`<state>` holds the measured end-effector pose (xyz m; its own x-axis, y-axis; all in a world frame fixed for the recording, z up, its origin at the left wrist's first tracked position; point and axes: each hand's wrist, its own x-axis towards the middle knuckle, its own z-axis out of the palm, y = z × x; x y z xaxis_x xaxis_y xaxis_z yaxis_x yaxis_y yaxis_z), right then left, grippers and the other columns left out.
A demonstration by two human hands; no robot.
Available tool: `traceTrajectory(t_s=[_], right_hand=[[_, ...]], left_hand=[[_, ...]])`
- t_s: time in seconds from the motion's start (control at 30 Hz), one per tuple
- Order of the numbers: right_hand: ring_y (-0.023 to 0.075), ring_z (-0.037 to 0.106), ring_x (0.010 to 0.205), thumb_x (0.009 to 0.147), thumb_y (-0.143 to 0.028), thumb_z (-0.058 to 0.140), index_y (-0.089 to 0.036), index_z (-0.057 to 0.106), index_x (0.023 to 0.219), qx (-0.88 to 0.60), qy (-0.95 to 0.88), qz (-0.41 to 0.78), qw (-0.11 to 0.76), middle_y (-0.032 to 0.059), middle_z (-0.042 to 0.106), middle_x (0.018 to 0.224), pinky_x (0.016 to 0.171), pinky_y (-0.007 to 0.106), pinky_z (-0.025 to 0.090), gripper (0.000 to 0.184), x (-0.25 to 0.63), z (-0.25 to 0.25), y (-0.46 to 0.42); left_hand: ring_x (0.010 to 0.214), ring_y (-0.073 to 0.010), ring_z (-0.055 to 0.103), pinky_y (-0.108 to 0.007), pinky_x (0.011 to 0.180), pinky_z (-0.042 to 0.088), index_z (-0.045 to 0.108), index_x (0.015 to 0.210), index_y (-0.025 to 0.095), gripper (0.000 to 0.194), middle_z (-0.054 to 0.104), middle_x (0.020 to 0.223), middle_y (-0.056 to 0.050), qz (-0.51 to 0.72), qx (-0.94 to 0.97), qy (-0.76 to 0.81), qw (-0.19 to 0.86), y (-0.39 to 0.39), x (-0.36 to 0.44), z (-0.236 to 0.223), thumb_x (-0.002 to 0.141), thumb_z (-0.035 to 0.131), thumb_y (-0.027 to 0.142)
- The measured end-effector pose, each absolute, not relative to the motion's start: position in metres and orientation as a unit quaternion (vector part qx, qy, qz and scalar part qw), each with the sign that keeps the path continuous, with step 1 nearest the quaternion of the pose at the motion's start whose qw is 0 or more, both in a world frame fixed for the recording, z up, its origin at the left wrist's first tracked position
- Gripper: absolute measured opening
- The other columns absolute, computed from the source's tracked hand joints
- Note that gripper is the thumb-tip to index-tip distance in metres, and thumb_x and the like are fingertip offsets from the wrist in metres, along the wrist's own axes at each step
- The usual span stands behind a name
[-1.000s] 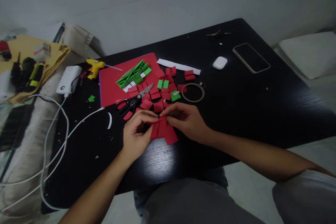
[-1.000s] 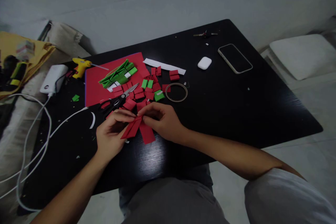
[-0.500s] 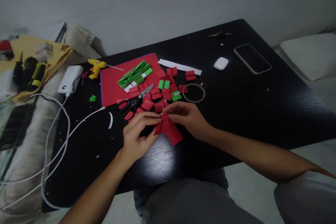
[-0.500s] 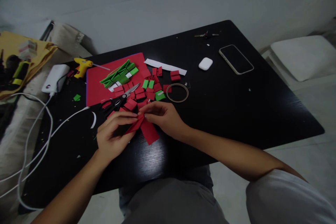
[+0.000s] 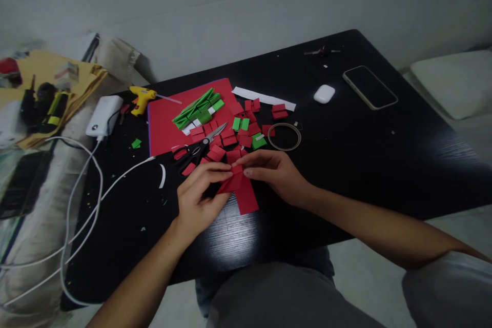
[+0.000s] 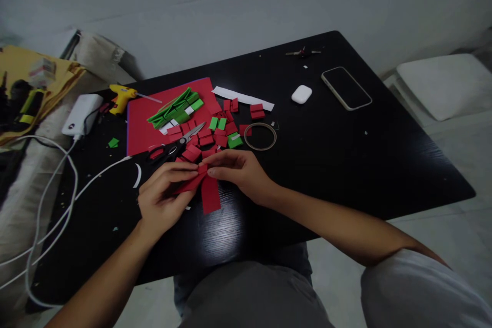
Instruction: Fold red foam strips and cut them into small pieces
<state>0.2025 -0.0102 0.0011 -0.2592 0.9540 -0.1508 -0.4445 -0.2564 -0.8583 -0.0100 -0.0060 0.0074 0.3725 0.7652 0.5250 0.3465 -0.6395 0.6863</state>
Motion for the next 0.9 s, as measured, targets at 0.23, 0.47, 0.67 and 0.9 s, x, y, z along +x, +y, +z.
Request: traceTrajectory(t_s=[0.23, 0.47, 0.67, 0.9], right_hand=[[0.0195, 0.076, 0.102, 0.077, -0.025, 0.088, -0.026, 0.085, 0.095, -0.364, -0.365, 0.698, 0.497, 0.0017, 0.083, 0.104, 0.105, 0.039, 0.055, 0.018, 0.2036, 0.0014, -0.0099], [0.0216, 0.078, 0.104, 0.075, -0.028, 0.091, -0.027, 0.085, 0.092, -0.380, -0.391, 0.670, 0.504, 0.0016, 0.084, 0.104, 0.103, 0.041, 0.058, 0.018, 0.2030, 0.0050, -0.0088], [0.0205, 0.078, 0.098, 0.071, -0.029, 0.093, -0.026, 0.085, 0.089, -0.390, -0.396, 0.650, 0.518, 0.0010, 0.084, 0.097, 0.100, 0.038, 0.060, 0.019, 0.2007, 0.0059, -0.0089], [0.0179, 0.077, 0.093, 0.071, -0.029, 0.094, -0.026, 0.085, 0.087, -0.383, -0.400, 0.649, 0.522, 0.0003, 0.083, 0.094, 0.094, 0.035, 0.061, 0.018, 0.1996, 0.0017, -0.0082]], left_hand=[[0.105, -0.0220, 0.074, -0.040, 0.096, 0.059, 0.076, 0.109, 0.023, 0.030, 0.075, 0.116, -0.007, 0.448, 0.786, 0.355, 0.236, -0.0046, -0.0100, 0.0061, 0.084, 0.078, 0.007], [0.108, -0.0191, 0.073, -0.036, 0.097, 0.057, 0.078, 0.108, 0.026, 0.025, 0.076, 0.114, -0.004, 0.446, 0.735, 0.399, 0.317, -0.0039, -0.0076, 0.0070, 0.088, 0.077, 0.009], [0.102, -0.0181, 0.075, -0.034, 0.092, 0.060, 0.080, 0.105, 0.025, 0.024, 0.079, 0.109, -0.003, 0.463, 0.727, 0.399, 0.313, -0.0059, -0.0034, 0.0071, 0.087, 0.079, 0.011], [0.101, -0.0185, 0.076, -0.035, 0.092, 0.061, 0.080, 0.106, 0.024, 0.024, 0.079, 0.109, -0.005, 0.467, 0.728, 0.402, 0.300, -0.0085, -0.0022, 0.0067, 0.086, 0.080, 0.011]])
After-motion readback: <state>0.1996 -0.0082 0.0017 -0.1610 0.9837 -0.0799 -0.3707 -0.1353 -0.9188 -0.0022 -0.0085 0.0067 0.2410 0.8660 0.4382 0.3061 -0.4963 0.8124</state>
